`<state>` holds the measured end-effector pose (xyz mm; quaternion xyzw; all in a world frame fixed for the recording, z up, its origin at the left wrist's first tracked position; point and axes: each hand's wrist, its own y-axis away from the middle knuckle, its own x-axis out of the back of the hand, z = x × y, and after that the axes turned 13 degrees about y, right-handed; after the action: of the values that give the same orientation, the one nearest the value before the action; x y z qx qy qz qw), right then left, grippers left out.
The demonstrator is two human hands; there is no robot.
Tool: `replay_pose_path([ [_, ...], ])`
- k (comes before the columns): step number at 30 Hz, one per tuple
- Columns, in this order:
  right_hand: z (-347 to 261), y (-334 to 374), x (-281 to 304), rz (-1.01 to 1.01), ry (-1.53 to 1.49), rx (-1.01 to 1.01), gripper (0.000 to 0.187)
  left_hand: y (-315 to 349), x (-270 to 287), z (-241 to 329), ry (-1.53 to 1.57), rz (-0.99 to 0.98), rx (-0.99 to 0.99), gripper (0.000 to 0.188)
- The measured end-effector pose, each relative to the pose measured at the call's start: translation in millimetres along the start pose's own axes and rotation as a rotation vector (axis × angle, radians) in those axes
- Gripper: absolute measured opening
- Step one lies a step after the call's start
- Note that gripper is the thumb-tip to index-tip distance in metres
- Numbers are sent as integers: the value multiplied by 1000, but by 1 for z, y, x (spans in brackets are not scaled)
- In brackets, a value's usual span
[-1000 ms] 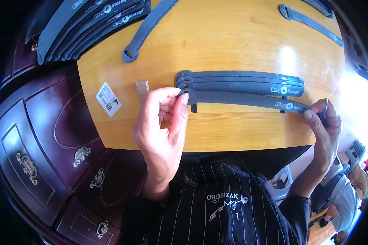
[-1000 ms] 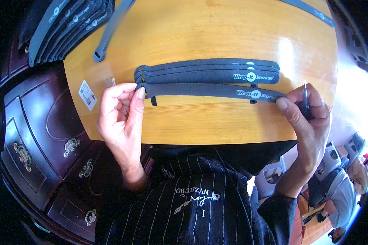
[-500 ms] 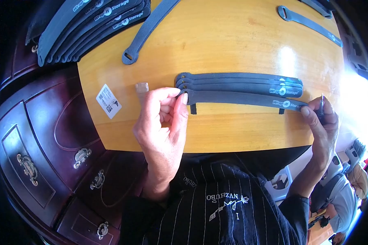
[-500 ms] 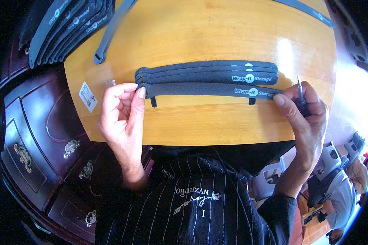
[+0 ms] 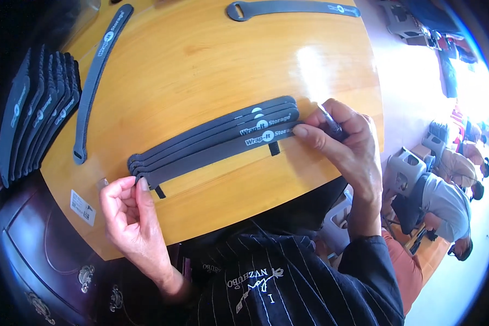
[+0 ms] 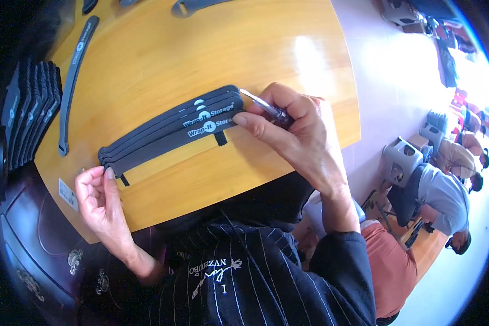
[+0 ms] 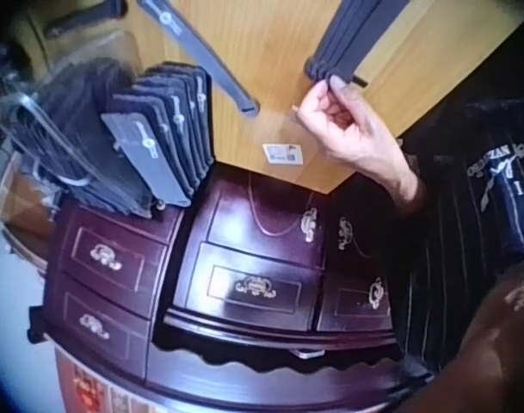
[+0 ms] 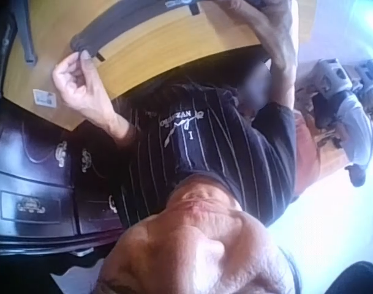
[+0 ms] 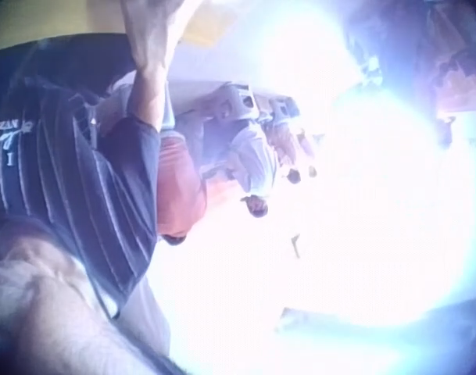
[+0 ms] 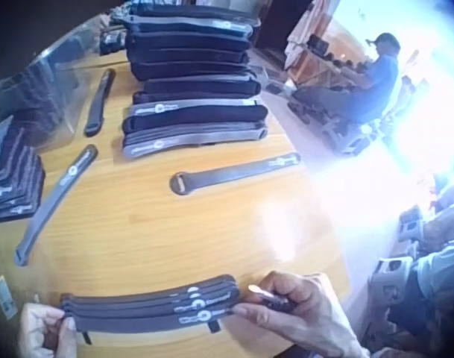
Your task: Using a small metal pick to clear holes or inspect the quality of black cable straps at a workbench.
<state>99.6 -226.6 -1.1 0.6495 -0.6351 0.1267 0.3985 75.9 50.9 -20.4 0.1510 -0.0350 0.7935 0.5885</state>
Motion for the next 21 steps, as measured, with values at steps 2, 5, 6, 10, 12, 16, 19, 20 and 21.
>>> replay_pose_path([
  [2, 2, -2, -5, 7, -14, 19, 18, 0, 3, -4, -9, 8, 6, 12],
  [5, 1, -2, 1, 21, -2, 17, 18, 0, -2, -4, -27, -19, -63, 10],
  [6, 0, -3, 2, 18, 9, 4, 18, 0, -2, 0, -17, -11, -28, 11],
  [10, 3, -5, -1, 22, -33, 46, 18, 0, -3, 2, -25, -5, -2, 12],
  [12, 4, -6, -1, 4, -49, 13, 18, 0, -3, 2, -34, -5, 0, 12],
  [16, 3, -5, 0, 13, -46, 27, 19, 0, -3, 3, -46, -14, -5, 13],
  [19, 2, -6, -1, 7, -53, 21, 19, 0, -2, 2, -56, -1, -9, 13],
  [20, 2, -5, -1, 12, -27, 21, 19, 0, -2, 2, -58, -1, -10, 13],
  [21, 2, -5, -1, 16, -2, 22, 19, 0, -2, 2, -54, -3, -4, 13],
])
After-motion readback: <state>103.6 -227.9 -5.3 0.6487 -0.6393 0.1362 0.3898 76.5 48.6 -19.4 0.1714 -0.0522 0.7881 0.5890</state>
